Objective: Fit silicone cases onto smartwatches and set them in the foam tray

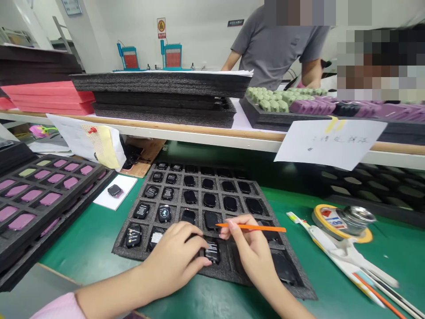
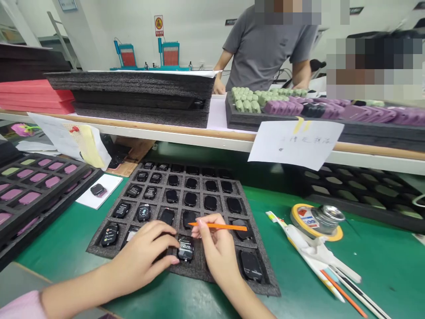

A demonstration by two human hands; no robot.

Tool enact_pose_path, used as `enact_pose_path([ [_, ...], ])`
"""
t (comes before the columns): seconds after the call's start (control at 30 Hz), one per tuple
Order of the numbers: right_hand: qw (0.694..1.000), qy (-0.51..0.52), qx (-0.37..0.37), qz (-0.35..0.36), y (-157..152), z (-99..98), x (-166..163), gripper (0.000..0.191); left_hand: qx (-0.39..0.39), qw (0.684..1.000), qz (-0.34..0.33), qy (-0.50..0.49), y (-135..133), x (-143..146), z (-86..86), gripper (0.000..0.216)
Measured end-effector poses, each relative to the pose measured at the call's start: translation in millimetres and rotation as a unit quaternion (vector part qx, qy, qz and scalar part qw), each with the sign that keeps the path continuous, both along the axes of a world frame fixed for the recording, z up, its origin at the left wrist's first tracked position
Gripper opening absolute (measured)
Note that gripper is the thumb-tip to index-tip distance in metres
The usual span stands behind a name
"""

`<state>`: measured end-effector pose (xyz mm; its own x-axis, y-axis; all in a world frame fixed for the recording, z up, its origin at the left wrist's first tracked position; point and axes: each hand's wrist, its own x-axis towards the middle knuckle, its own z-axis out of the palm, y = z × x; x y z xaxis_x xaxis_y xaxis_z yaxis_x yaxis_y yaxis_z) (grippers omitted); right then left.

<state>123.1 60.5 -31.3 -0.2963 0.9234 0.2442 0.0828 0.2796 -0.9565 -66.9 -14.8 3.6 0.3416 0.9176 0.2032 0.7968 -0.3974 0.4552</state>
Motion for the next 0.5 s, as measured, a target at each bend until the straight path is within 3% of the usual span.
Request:
enact_pose_path([
  [0.07, 1.000, 0.014, -0.013, -0.024, 5, -4.0, 7, 0.029, 0.019, 0.998, -0.064, 0.020, 7, 10, -8.8, 0.032],
  [0.17, 0.999, 0.019, -0.024, -0.022, 6, -8.8, 12, 0.031, 0.042, 0.994, -0.084, 0.050, 13, 18, -20.9, 0.053],
  [0.37, 1.000, -0.002, -0.006, 0.012, -6, -8.7, 10, 0.032, 0.048, 0.998, -0.045, -0.008, 10, 11, -24.8, 0.026],
  [0.5, 0.999, -0.036, 0.014, 0.028, -10, -8.0, 10, 0.031, 0.063, 0.996, -0.052, -0.035, 10, 10, -25.6, 0.022],
])
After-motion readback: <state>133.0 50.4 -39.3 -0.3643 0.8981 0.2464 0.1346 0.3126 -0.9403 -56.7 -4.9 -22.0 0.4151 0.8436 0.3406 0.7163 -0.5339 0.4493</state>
